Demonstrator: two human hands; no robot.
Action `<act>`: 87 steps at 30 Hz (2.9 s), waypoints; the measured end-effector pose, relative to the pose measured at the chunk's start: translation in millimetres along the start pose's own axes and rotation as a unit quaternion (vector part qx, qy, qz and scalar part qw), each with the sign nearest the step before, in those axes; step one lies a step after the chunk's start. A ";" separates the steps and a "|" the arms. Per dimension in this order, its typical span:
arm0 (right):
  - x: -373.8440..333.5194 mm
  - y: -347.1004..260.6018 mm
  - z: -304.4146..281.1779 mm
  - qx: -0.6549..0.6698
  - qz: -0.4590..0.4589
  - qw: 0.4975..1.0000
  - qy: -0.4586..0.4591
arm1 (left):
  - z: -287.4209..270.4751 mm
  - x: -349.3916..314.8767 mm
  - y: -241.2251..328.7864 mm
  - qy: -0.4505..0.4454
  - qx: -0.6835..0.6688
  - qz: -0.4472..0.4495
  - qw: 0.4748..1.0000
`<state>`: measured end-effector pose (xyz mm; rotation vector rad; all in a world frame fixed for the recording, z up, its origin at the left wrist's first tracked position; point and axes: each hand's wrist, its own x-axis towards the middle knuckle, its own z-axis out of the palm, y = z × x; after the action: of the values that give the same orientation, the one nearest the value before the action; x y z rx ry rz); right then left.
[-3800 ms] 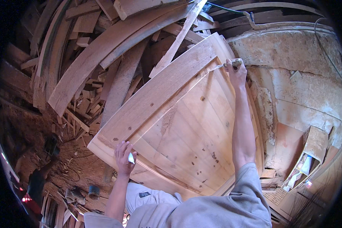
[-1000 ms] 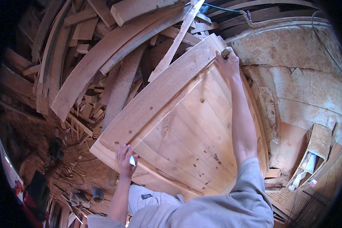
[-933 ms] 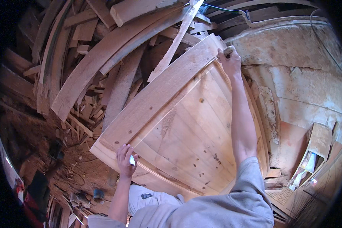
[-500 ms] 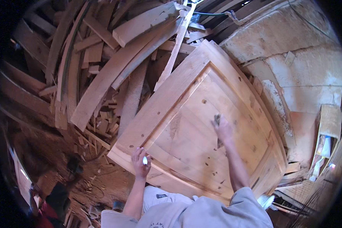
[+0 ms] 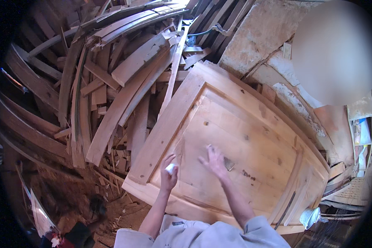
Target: The person applies wood filler to small holes in a wooden panel using a small tube and spreads it with a putty knife.
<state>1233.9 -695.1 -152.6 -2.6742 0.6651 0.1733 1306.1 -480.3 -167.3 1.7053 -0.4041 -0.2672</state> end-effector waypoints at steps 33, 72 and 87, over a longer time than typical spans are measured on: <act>275.7 96.8 12.7 0.473 0.053 0.858 0.193 | 32.7 231.5 -87.7 0.052 0.449 -0.077 0.888; 278.7 91.2 25.1 0.396 0.037 0.892 0.216 | 30.7 233.8 -82.7 0.009 0.466 -0.125 0.876; 278.1 93.4 26.8 0.407 0.038 0.889 0.207 | 29.9 234.2 -81.1 0.002 0.465 -0.135 0.875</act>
<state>1433.9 -879.6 -265.7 -1.8639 0.7498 -0.5576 1516.8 -592.3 -240.8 2.7245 -0.3005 -0.2909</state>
